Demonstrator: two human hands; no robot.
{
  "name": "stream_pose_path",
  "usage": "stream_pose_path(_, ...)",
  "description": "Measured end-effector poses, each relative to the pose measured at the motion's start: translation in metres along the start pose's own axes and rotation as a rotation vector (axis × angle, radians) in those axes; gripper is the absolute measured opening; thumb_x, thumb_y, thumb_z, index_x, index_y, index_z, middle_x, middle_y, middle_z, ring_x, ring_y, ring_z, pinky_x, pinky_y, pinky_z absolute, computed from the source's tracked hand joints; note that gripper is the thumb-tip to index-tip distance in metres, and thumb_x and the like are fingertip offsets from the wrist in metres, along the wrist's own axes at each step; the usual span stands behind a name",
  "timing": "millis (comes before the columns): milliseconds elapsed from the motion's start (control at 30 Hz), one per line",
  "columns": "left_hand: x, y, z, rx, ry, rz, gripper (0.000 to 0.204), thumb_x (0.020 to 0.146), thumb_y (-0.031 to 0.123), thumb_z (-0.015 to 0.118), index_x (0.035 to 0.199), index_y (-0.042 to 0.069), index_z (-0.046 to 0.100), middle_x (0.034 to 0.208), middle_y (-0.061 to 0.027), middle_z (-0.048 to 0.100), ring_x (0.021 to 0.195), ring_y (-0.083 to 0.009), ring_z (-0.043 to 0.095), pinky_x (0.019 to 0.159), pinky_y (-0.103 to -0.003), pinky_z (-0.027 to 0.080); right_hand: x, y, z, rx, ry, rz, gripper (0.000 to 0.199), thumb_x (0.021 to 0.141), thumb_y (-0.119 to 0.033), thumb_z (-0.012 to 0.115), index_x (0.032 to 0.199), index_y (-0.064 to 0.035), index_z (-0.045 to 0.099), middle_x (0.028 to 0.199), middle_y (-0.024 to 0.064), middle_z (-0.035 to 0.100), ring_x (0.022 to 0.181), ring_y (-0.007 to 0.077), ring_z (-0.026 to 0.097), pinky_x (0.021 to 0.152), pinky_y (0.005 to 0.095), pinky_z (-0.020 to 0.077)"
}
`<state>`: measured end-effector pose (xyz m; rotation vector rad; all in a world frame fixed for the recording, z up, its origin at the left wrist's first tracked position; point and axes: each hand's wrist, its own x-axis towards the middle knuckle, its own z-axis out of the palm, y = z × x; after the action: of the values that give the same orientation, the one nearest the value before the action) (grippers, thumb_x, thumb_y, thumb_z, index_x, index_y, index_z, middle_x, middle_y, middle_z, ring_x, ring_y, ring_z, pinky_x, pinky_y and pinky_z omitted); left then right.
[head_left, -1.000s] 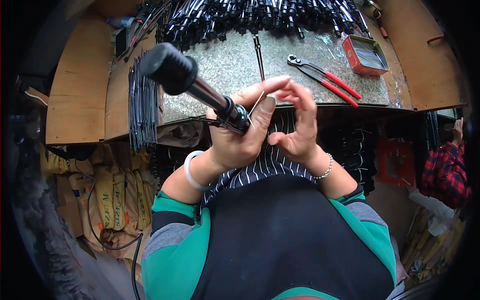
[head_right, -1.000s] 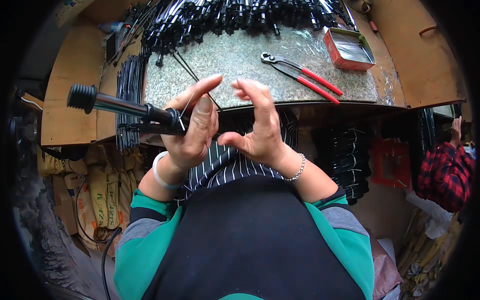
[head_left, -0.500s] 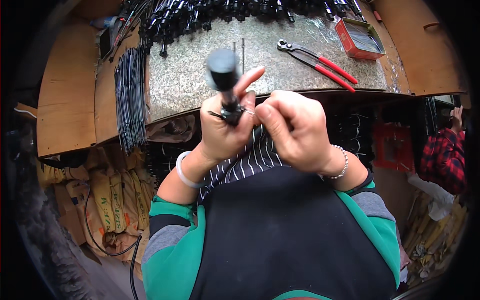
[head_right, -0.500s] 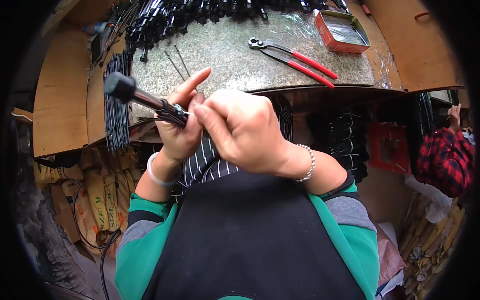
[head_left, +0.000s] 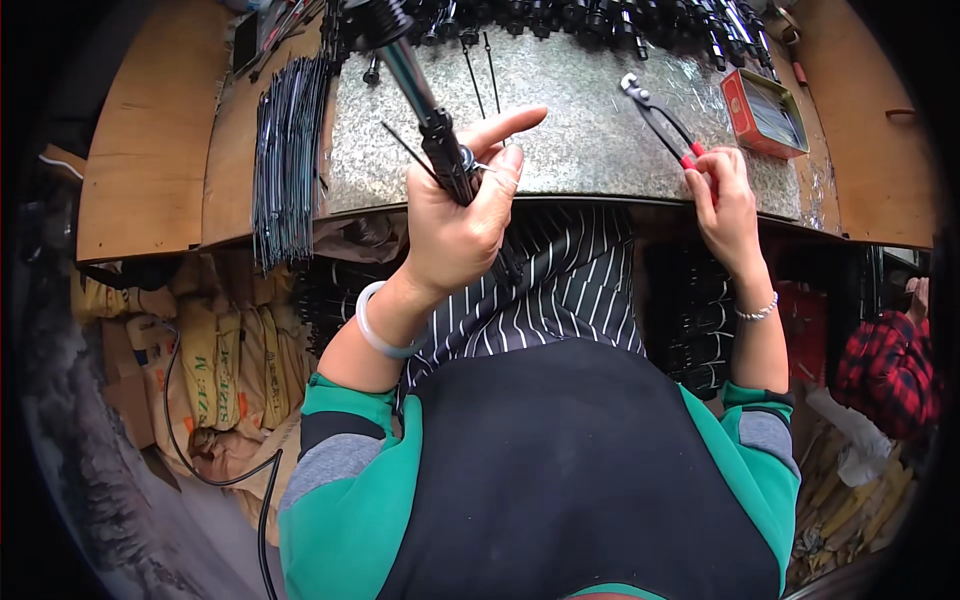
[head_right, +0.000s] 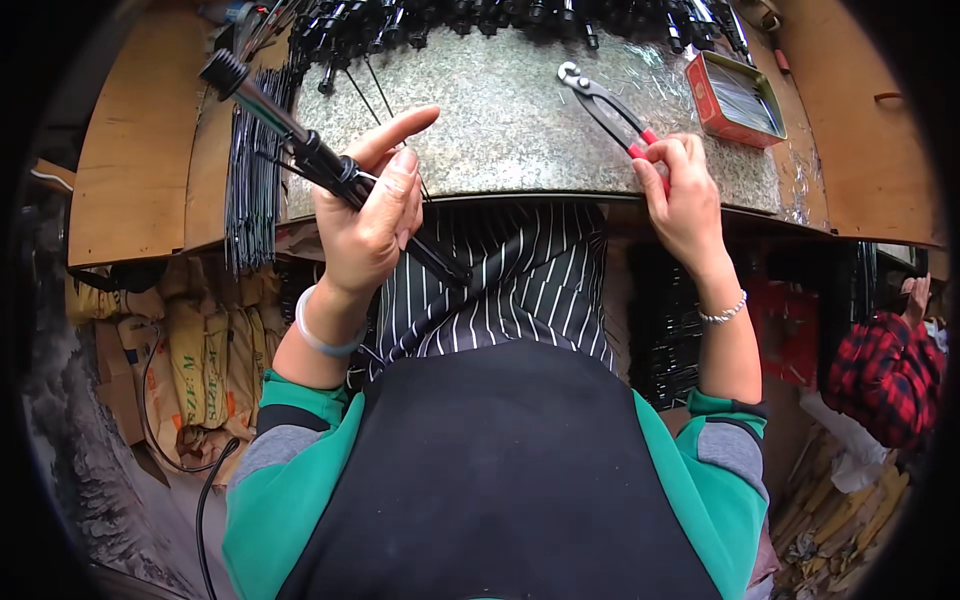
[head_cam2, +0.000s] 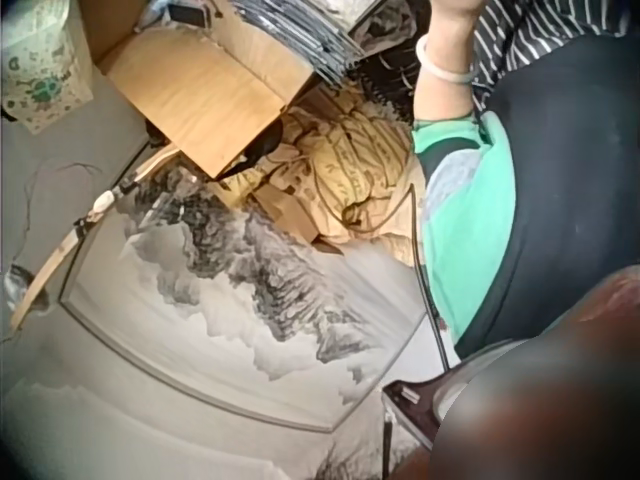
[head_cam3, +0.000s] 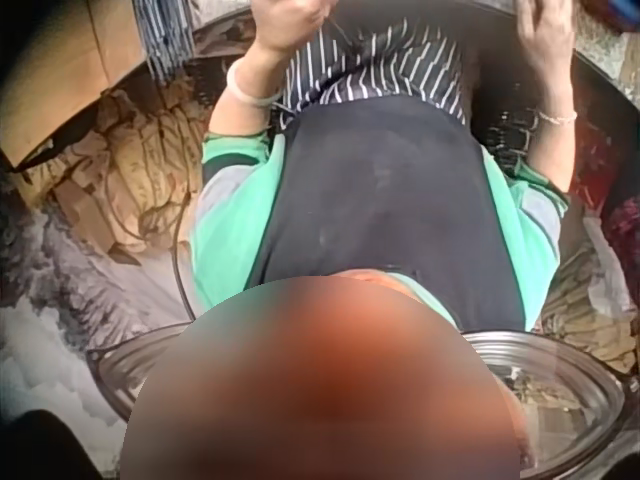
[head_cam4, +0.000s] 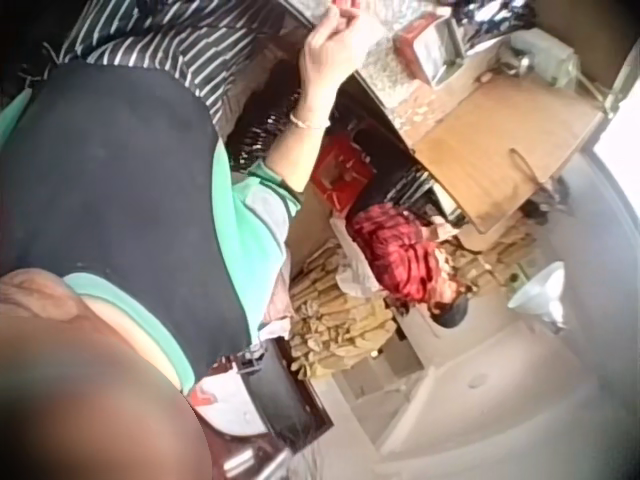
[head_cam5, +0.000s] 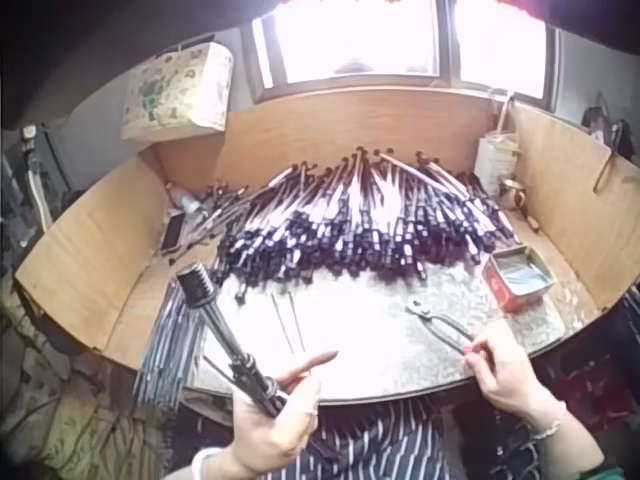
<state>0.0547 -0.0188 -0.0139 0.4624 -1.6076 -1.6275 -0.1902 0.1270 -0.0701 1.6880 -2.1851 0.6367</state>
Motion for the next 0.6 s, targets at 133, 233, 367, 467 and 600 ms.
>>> stream_pose_path(133,0.001,-0.007,-0.001,0.030,0.016,-0.045,0.025,0.087,-0.003,0.046,0.108,-0.002,0.059,0.055,0.0112,0.038,0.047,0.0031,0.029,0.042,-0.018,0.020,0.006,-0.032,-0.038,1.266,-0.527,0.351,0.017,0.084,-0.015,0.057,0.092,-0.0054,0.046,0.093,0.0004,0.042,0.076,0.0071,0.039,0.068,0.0203,0.0342)
stream_pose_path(233,0.002,-0.010,-0.001,0.065,0.022,-0.089,0.027,0.086,-0.004,0.045,0.108,-0.002,0.059,0.054,0.0113,0.037,0.047,0.0032,0.029,0.042,-0.018,0.020,0.013,-0.055,-0.054,1.263,-0.691,0.244,0.021,0.084,-0.018,0.059,0.091,-0.0042,0.045,0.099,0.0052,0.044,0.090,0.0110,0.041,0.084,0.0237,0.0332)
stream_pose_path(367,0.004,-0.018,-0.007,0.116,-0.042,-0.041,0.028,0.088,0.000,0.044,0.115,-0.008,0.051,0.051,0.0072,0.042,0.038,0.0016,0.032,0.035,-0.015,0.024,0.021,-0.064,-0.063,1.176,-0.774,0.215,0.023,0.083,-0.019,0.060,0.092,-0.0031,0.045,0.102,0.0082,0.046,0.092,0.0132,0.041,0.087,0.0262,0.0332)
stream_pose_path(467,0.003,-0.017,-0.007,0.102,-0.044,-0.058,0.028,0.089,0.000,0.045,0.115,-0.008,0.051,0.050,0.0077,0.041,0.038,0.0019,0.032,0.035,-0.015,0.025,0.024,-0.067,-0.065,1.090,-0.768,0.149,0.025,0.082,-0.020,0.061,0.091,-0.0032,0.045,0.101,0.0094,0.046,0.093,0.0147,0.042,0.088,0.0275,0.0325)
stream_pose_path(600,0.002,-0.017,-0.009,0.095,-0.041,-0.067,0.028,0.089,0.002,0.046,0.115,-0.008,0.051,0.050,0.0081,0.041,0.039,0.0022,0.032,0.036,-0.015,0.025,0.024,-0.067,-0.063,1.105,-0.727,0.106,0.027,0.080,-0.022,0.064,0.089,-0.0033,0.046,0.101,0.0100,0.046,0.092,0.0156,0.042,0.088,0.0276,0.0319)
